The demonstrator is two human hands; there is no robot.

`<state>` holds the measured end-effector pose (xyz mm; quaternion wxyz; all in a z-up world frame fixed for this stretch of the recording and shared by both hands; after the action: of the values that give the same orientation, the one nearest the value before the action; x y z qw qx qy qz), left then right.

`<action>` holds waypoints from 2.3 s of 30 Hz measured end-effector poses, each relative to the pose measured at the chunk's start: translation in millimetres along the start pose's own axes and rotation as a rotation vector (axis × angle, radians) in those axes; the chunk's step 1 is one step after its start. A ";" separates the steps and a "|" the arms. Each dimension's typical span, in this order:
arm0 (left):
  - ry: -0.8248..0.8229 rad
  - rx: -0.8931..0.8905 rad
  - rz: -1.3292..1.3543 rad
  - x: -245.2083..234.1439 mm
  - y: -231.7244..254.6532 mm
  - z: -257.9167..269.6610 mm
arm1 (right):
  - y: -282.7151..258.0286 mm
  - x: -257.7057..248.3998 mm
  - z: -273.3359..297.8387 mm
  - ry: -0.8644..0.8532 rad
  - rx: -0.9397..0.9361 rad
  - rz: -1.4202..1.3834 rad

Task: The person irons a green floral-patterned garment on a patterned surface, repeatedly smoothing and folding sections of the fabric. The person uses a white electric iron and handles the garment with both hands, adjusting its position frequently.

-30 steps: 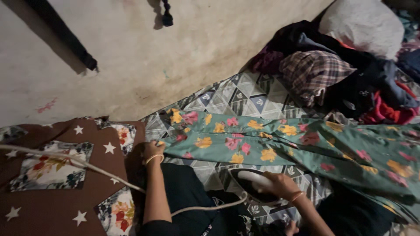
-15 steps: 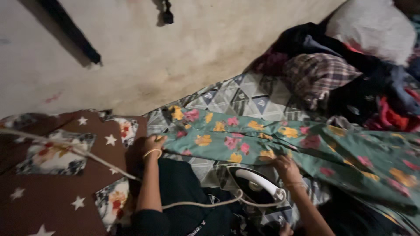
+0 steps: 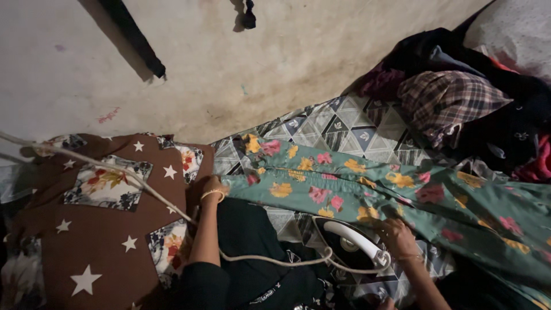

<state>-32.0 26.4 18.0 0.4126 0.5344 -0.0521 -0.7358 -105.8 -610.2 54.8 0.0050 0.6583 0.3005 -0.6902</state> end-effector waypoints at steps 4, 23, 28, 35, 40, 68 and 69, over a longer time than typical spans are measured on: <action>-0.060 -0.146 -0.129 -6.2 11.6 -8.4 | -0.6 -5.8 -8.9 0.028 0.094 -0.203; 0.207 -0.156 -0.013 25.9 15.8 -8.0 | -92.1 -49.7 -3.5 -0.084 0.070 -0.057; 0.170 -0.172 0.025 21.0 11.4 -21.1 | -160.2 -42.2 -114.0 -0.235 0.047 -0.043; 0.208 -0.061 0.052 25.8 -12.3 -35.1 | -220.3 -0.5 -192.7 -0.571 -0.017 0.061; 0.287 0.059 0.142 22.9 -6.2 -35.5 | -223.7 -7.9 -186.6 -0.473 -0.069 0.024; 0.668 0.460 0.336 -15.8 34.6 -10.8 | -175.7 5.3 -118.6 -0.314 0.513 0.086; 0.666 0.440 0.298 -16.7 41.5 -3.8 | -171.2 7.2 -113.2 -0.302 0.531 0.145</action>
<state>-4.5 11.7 50.3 0.3850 0.8047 -0.1483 -0.4268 -73.2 -419.4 123.5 -0.0733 0.5462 0.0578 -0.8324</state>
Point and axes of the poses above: each hand's wrist, its own z-axis away from the middle knuckle, its own x-axis out of the palm, y = z × x, the point moved 1 cm from there along -z, towards the middle knuckle, and after that the axes turned 11 degrees about -y, right-handed, at the moved point
